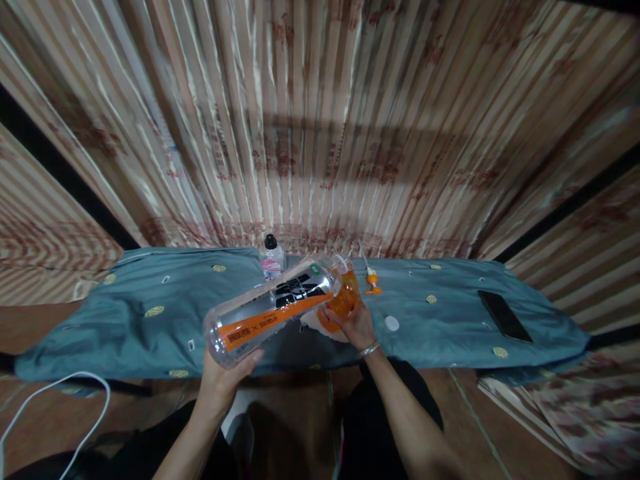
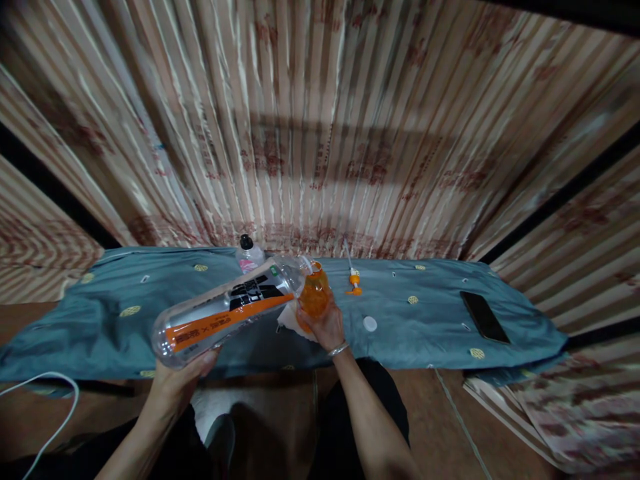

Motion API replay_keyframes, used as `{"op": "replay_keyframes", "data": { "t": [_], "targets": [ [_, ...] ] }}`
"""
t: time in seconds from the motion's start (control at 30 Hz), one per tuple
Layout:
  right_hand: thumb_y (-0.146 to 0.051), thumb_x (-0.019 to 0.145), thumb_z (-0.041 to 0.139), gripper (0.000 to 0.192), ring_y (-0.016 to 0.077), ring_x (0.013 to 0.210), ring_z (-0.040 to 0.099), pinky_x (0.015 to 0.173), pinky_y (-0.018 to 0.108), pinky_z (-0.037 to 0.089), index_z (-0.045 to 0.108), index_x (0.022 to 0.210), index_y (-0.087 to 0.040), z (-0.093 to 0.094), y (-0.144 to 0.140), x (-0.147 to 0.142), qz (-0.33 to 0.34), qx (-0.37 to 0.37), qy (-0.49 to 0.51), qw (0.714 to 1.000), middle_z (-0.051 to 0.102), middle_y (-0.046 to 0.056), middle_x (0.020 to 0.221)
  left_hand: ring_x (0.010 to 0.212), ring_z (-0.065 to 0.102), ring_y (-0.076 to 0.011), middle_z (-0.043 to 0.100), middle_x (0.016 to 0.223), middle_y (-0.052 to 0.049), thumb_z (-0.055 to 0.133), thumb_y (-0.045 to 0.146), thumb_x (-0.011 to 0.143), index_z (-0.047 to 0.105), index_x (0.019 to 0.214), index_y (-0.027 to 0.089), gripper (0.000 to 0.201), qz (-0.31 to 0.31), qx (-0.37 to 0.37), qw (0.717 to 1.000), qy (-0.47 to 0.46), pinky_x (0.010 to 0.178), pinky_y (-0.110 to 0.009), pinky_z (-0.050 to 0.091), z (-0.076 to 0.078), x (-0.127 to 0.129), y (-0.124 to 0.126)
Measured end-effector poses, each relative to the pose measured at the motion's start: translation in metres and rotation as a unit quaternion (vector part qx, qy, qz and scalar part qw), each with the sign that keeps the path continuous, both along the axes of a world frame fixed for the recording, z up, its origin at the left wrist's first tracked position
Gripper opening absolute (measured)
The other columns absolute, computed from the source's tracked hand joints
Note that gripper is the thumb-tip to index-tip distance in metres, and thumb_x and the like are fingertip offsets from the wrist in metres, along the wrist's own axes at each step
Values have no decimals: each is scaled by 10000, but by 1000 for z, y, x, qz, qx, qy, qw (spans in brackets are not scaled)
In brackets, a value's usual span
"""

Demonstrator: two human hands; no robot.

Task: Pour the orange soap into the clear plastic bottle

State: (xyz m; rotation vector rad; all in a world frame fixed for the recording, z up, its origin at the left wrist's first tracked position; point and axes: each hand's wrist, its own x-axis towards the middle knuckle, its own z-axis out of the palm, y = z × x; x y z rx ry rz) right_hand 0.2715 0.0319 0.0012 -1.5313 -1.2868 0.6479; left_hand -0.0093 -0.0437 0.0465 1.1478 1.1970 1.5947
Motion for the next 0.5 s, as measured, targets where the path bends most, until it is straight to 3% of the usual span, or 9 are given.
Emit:
{"op": "replay_keyframes", "data": {
  "t": [0.13, 0.3, 0.5],
  "targets": [
    [-565, 670, 932, 709, 460, 1078, 885, 946, 634, 737, 746, 1279, -252, -3, 1, 2, -7, -3, 1, 1000, 910, 131, 1124, 499, 441, -112, 596, 617, 34, 1065, 556, 655, 735, 816, 206, 507, -19, -6, 999, -34, 460, -251, 358, 8, 3, 4],
    [-625, 695, 933, 706, 443, 1057, 881, 952, 612, 730, 758, 1263, -243, -4, 1, 6, 16, 3, 1, 1000, 906, 137, 1112, 511, 423, -103, 657, 669, 20, 1077, 529, 632, 756, 869, 205, 514, -10, -23, 998, -48, 467, -251, 352, 17, 6, 5],
    [-670, 699, 925, 752, 432, 1037, 884, 915, 571, 725, 750, 1274, -218, -1, -1, 6, 21, -14, 1, 1000, 909, 133, 1094, 532, 477, -118, 708, 705, 0, 1088, 533, 599, 794, 884, 200, 528, 8, -39, 998, -58, 465, -251, 410, 10, 3, 4]
  ]
}}
